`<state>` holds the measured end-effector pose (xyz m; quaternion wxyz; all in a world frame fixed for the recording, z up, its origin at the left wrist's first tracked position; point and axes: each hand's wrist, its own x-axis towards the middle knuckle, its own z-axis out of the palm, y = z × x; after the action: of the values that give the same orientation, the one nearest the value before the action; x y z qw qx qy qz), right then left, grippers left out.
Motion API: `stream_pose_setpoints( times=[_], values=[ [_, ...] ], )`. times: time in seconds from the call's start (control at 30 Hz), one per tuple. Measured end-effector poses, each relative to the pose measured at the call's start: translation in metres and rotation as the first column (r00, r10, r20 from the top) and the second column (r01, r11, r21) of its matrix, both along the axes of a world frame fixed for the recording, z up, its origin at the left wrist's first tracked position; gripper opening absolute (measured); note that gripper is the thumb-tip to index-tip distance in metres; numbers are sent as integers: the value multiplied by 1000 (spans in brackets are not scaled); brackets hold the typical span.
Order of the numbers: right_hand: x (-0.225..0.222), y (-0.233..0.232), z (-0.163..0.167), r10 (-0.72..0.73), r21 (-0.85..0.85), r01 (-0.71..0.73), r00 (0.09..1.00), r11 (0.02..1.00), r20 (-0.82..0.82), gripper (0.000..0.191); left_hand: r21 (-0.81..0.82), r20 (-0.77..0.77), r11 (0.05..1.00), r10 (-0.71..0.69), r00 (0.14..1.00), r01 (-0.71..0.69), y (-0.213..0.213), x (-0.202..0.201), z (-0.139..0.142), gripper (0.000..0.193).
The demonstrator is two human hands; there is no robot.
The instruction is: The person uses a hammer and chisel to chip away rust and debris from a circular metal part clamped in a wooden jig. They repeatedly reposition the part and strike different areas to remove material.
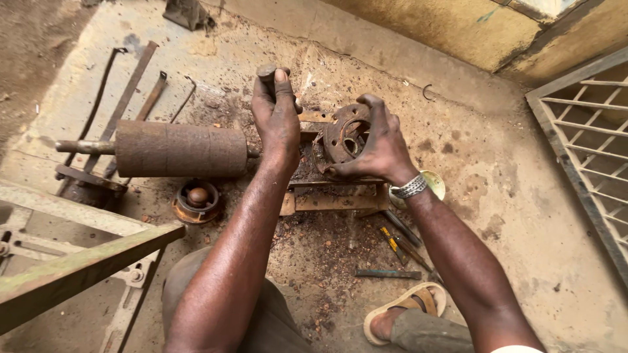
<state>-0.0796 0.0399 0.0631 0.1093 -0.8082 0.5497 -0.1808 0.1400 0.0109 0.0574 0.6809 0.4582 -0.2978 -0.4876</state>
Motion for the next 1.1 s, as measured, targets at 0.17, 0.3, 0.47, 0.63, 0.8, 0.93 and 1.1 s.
stream_pose_setpoints(
  times=[0.17, 0.3, 0.47, 0.63, 0.8, 0.93, 1.1],
  values=[
    [-9, -9, -5, 27, 73, -28, 999, 997, 17, 143, -36, 25, 999, 23, 999, -22, -5, -1, -8, 36],
    [-9, -6, -15, -10, 43, 14, 996, 999, -85, 143, 85, -36, 996, 3, 999, 0, -4, 3, -8, 38],
    [-4, 7, -9, -65, 86, 75, 991, 993, -113, 137, 99, -24, 995, 20, 1000, -17, 4, 8, -6, 40],
    [6, 19, 8, -58, 38, 63, 991, 997, -117, 131, 22, 17, 999, -26, 1000, 26, 17, 5, 4, 40],
    [-7, 31, -4, -69, -87, 75, 996, 993, 62, 106, -28, 66, 987, -157, 985, 159, 36, 3, 26, 37],
    [-57, 56, -47, -212, -264, 338, 888, 903, 408, 49, -140, 196, 895, -394, 898, 424, 55, -9, 39, 34],
    [-118, 132, -132, -286, 501, 319, 947, 805, -143, 25, -158, 447, 721, -558, 699, 675, 76, -55, 36, 31]
  ],
)
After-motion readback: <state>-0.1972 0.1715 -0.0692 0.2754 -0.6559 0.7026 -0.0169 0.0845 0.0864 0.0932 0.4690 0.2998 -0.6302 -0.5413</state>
